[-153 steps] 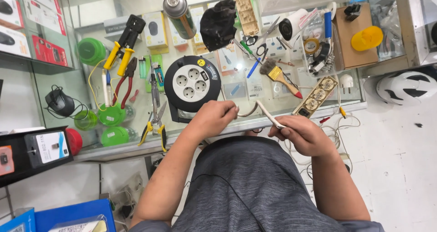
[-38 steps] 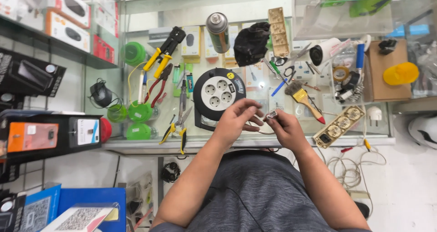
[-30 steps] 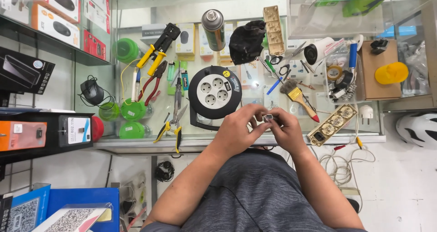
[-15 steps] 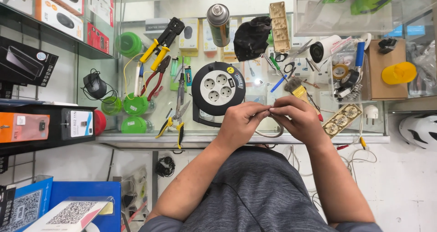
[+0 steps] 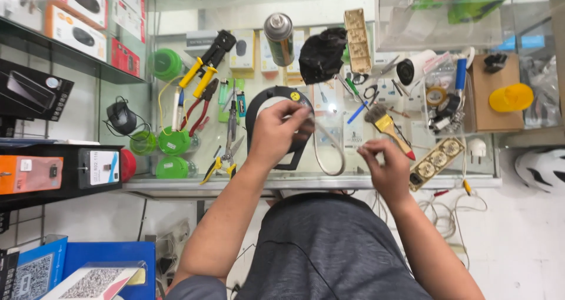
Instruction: Preparing electrical wires by stripping insulation and twisting strands to assemble a power strip.
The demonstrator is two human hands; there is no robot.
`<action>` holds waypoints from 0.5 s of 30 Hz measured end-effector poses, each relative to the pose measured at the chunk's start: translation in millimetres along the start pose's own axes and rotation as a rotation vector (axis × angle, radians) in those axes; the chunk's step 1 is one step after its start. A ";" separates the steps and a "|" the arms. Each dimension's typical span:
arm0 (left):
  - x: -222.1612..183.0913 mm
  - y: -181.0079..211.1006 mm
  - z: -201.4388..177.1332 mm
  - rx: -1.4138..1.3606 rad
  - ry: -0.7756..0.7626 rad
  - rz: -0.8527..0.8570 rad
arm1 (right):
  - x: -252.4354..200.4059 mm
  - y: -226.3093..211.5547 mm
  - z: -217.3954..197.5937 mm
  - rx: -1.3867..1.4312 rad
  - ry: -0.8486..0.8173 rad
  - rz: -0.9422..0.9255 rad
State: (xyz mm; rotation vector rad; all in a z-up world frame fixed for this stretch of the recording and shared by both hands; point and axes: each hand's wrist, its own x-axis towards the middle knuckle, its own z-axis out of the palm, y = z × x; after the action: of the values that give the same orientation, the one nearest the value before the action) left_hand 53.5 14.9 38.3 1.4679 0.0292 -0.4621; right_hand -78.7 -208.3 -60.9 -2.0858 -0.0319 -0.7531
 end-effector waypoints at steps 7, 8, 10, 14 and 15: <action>-6.2 -11.5 27.9 -0.015 -0.189 0.007 | 6.8 22.6 21.5 -0.057 -0.072 0.182; -5.2 -12.6 28.1 -0.011 -0.209 0.034 | 6.3 29.5 22.5 -0.076 -0.075 0.227; -3.7 -16.4 29.2 -0.006 -0.239 0.057 | 9.8 29.7 19.0 -0.101 -0.070 0.278; 1.7 -27.9 29.6 -0.060 -0.250 0.109 | 32.9 -13.3 3.7 0.270 -0.141 0.434; 1.9 -32.3 29.9 -0.088 -0.258 0.146 | 36.9 -28.8 -1.1 0.401 -0.220 0.349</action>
State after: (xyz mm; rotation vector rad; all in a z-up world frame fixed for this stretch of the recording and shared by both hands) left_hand 37.3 -15.3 10.7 1.3047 -0.2578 -0.5204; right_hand -57.6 -200.9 -19.8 -1.7173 0.0543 -0.2750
